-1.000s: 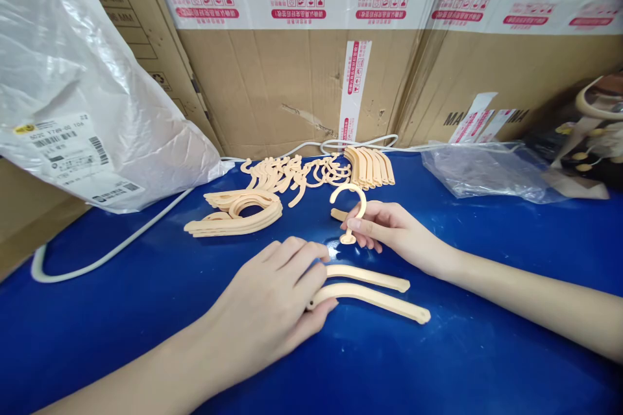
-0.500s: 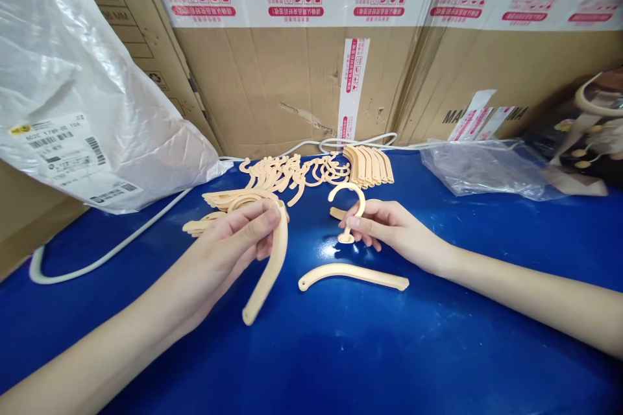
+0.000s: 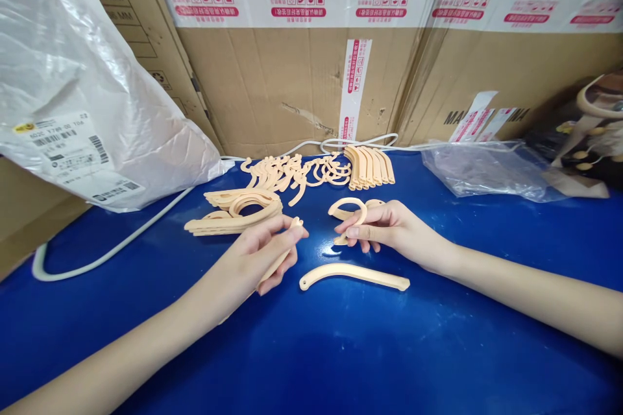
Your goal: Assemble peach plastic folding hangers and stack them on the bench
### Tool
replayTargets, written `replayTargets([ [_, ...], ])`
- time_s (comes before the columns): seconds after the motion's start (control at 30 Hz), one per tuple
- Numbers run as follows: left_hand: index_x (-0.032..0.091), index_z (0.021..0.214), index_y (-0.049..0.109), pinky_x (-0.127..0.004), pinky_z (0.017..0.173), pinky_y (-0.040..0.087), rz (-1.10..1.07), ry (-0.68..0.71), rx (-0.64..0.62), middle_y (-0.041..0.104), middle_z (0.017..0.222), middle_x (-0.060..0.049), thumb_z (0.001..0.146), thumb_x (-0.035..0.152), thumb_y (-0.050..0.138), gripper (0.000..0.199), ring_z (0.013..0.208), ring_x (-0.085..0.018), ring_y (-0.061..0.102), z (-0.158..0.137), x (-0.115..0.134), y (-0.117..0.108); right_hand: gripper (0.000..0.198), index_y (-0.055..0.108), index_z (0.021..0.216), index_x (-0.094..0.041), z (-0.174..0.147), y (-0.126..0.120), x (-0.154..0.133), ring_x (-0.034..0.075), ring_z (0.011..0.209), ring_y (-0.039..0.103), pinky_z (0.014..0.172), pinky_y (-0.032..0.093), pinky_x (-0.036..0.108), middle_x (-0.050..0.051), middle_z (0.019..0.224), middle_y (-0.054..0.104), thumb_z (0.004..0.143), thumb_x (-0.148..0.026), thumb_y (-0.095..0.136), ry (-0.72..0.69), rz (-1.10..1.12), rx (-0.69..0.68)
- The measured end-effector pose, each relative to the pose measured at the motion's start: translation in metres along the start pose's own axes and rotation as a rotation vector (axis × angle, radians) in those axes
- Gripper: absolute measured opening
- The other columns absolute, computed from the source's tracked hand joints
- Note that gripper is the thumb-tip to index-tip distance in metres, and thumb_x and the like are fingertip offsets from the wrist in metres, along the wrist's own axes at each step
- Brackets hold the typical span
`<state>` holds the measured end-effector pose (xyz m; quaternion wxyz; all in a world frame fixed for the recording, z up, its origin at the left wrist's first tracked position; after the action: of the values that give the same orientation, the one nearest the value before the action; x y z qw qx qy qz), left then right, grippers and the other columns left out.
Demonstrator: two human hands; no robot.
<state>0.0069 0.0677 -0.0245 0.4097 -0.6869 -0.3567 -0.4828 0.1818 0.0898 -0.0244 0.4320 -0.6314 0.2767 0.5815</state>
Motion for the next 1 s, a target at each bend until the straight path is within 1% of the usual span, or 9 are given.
replayTargets([
  [0.13,0.02,0.093,0.057,-0.018,0.042,0.027,0.174,0.084,-0.003,0.042,0.055,0.008,0.086,0.056,0.051,0.037,0.044,-0.007,0.036,-0.003,0.005,0.001,0.022,0.075,0.093,-0.018,0.0,0.001,0.0,0.008,0.056,0.056,0.049,0.044,0.019,0.004,0.077,0.072,0.081,-0.034,0.068,-0.003,0.008,-0.015],
  [0.2,0.02,0.085,0.058,-0.02,0.048,0.031,0.312,0.128,0.024,0.046,0.06,0.006,0.087,0.054,0.051,0.035,0.052,-0.009,0.04,-0.006,0.009,0.001,0.023,0.075,0.094,-0.018,0.001,0.001,0.001,0.008,0.057,0.057,0.048,0.044,0.019,0.004,0.079,0.073,0.08,-0.036,0.068,-0.001,0.012,-0.017],
  [0.3,0.019,0.071,0.053,-0.023,0.053,0.03,0.537,0.174,0.051,0.047,0.064,0.004,0.089,0.052,0.048,0.038,0.059,-0.012,0.041,-0.01,0.013,0.003,0.024,0.075,0.092,-0.017,0.001,0.001,0.002,0.009,0.058,0.057,0.047,0.042,0.019,0.005,0.083,0.073,0.081,-0.038,0.067,0.007,0.017,-0.013],
  [0.37,0.019,0.069,0.049,-0.024,0.056,0.031,0.644,0.207,0.059,0.048,0.067,0.004,0.091,0.051,0.046,0.038,0.062,-0.013,0.042,-0.012,0.017,0.006,0.025,0.075,0.089,-0.017,0.001,0.001,0.002,0.009,0.06,0.056,0.047,0.041,0.019,0.006,0.088,0.072,0.084,-0.039,0.063,0.003,0.018,-0.016],
  [0.47,0.02,0.073,0.049,-0.026,0.061,0.034,0.697,0.242,0.025,0.052,0.074,0.003,0.093,0.049,0.043,0.035,0.067,-0.014,0.047,-0.015,0.022,0.013,0.028,0.074,0.089,-0.019,0.001,0.002,0.001,0.009,0.063,0.055,0.048,0.041,0.02,0.006,0.094,0.072,0.088,-0.041,0.058,-0.015,0.004,-0.021],
  [0.63,0.02,0.067,0.042,-0.023,0.054,0.029,0.717,0.251,-0.041,0.046,0.064,0.005,0.094,0.047,0.043,0.038,0.058,-0.011,0.043,-0.018,0.022,0.019,0.026,0.074,0.087,-0.018,0.0,0.001,0.0,0.009,0.063,0.055,0.048,0.041,0.02,0.006,0.091,0.071,0.086,-0.04,0.061,-0.008,-0.02,-0.006],
  [0.77,0.021,0.073,0.043,-0.024,0.055,0.028,0.778,0.34,-0.045,0.05,0.064,0.005,0.097,0.044,0.035,0.035,0.058,-0.012,0.047,-0.021,0.021,0.019,0.023,0.071,0.087,-0.016,0.001,0.0,0.003,0.008,0.059,0.055,0.047,0.04,0.019,0.003,0.078,0.069,0.082,-0.038,0.065,0.031,0.046,0.037],
  [0.83,0.021,0.076,0.043,-0.025,0.054,0.026,0.84,0.369,-0.033,0.052,0.065,0.004,0.099,0.043,0.031,0.034,0.057,-0.013,0.049,-0.021,0.018,0.019,0.021,0.068,0.086,-0.016,0.0,-0.001,0.004,0.008,0.057,0.055,0.046,0.04,0.02,0.003,0.077,0.069,0.081,-0.037,0.067,0.042,0.086,0.056],
  [1.0,0.022,0.075,0.039,-0.025,0.051,0.023,0.98,0.315,0.027,0.052,0.061,0.004,0.098,0.038,0.03,0.029,0.052,-0.013,0.049,-0.018,0.01,0.016,0.02,0.058,0.091,-0.018,0.001,-0.002,0.005,0.008,0.056,0.055,0.047,0.041,0.019,0.002,0.079,0.069,0.08,-0.031,0.068,0.06,0.141,0.064],
])
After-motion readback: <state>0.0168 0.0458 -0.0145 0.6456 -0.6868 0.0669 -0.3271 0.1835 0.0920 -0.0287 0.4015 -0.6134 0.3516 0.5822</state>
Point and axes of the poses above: each hand's wrist, its own z-axis towards the middle knuckle, its own y-axis out of the palm, x = y × z, the point moved 7 cm from there along z, towards the middle knuckle
